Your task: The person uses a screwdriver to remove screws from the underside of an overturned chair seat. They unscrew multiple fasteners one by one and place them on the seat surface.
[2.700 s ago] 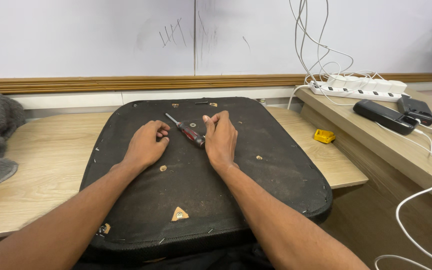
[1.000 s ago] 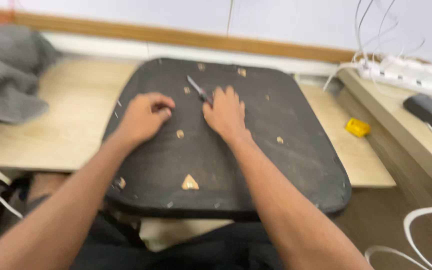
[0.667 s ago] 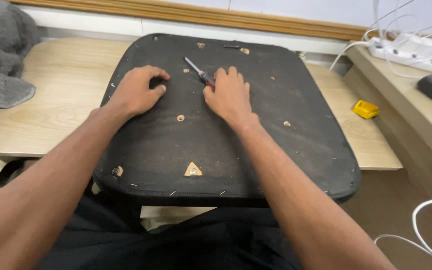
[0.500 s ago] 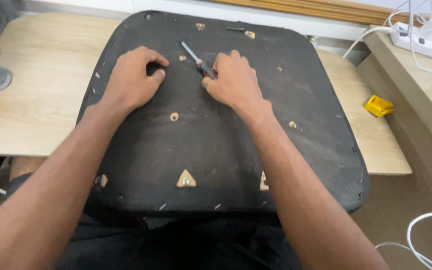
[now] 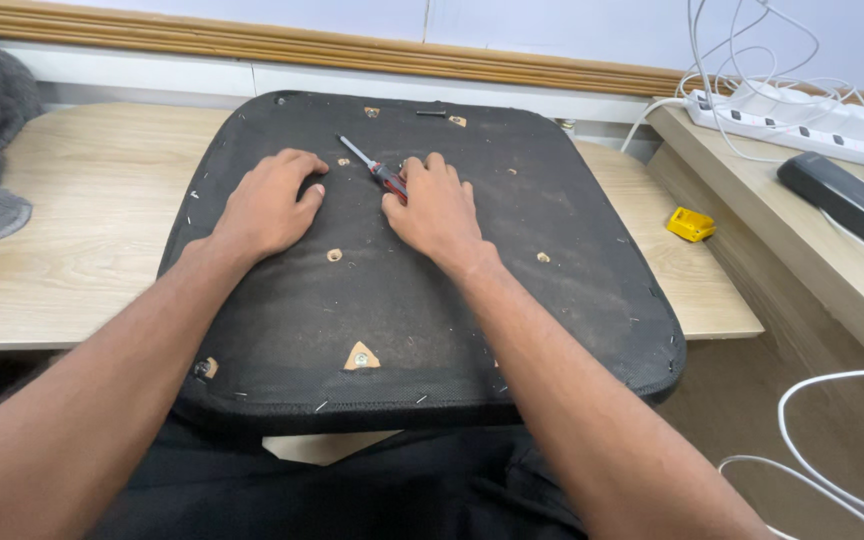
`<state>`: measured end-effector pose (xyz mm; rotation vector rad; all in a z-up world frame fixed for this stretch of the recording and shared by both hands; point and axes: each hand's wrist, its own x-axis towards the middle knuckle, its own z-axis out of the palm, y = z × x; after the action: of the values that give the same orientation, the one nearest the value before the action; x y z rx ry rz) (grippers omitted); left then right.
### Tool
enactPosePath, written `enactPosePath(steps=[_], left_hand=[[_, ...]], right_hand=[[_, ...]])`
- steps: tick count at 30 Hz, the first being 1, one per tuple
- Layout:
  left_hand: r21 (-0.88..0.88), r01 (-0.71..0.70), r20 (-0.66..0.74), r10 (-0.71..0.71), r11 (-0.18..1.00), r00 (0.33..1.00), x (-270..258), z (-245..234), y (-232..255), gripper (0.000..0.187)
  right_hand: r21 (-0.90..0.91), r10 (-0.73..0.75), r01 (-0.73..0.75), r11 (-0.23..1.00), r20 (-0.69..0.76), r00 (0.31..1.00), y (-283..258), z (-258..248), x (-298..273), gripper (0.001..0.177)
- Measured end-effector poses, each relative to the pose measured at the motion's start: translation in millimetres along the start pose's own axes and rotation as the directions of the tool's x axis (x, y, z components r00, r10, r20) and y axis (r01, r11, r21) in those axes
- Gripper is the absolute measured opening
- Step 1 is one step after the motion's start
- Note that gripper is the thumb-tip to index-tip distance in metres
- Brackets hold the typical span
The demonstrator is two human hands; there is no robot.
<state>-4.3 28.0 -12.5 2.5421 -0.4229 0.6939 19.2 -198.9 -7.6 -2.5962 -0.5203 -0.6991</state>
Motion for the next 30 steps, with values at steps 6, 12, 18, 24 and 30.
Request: enactPosePath(steps=[6, 12, 18, 24, 30], left_hand=[[0.132, -0.073, 0.061, 0.066, 0.988, 0.996, 2.5, 2.6, -6.8, 0.044], [0.122, -0.102, 0.060, 0.095, 0.987, 0.994, -8.3, 7.2, -19.1, 0.047], [0.105, 0.010, 0.149, -0.026, 0.994, 0.988, 10.6, -3.7, -12.8, 0.048], [0.146, -0.070, 0.018, 0.068, 0.987, 0.998, -1.4, 8.9, -14.7, 0.045], [0.141, -0.059, -0.011, 0.062, 0.988, 0.998, -6.4, 6.3, -5.0, 0.044]], right_hand=[[-0.005, -0.061, 0.061, 0.998, -0.046, 0.997, -1.7, -2.6, -6.0, 0.041], [0.034, -0.108, 0.103, 0.994, 0.275, 0.955, 17.5, -21.6, 26.2, 0.047], [-0.050, -0.033, 0.075, 0.996, 0.572, 0.820, 8.5, -47.3, 55.6, 0.045], [-0.019, -0.108, 0.125, 0.992, 0.394, 0.913, 13.2, -31.8, 32.5, 0.056], [-0.001, -0.019, 0.019, 1.000, -0.045, 0.999, 2.3, 1.1, -11.6, 0.046]])
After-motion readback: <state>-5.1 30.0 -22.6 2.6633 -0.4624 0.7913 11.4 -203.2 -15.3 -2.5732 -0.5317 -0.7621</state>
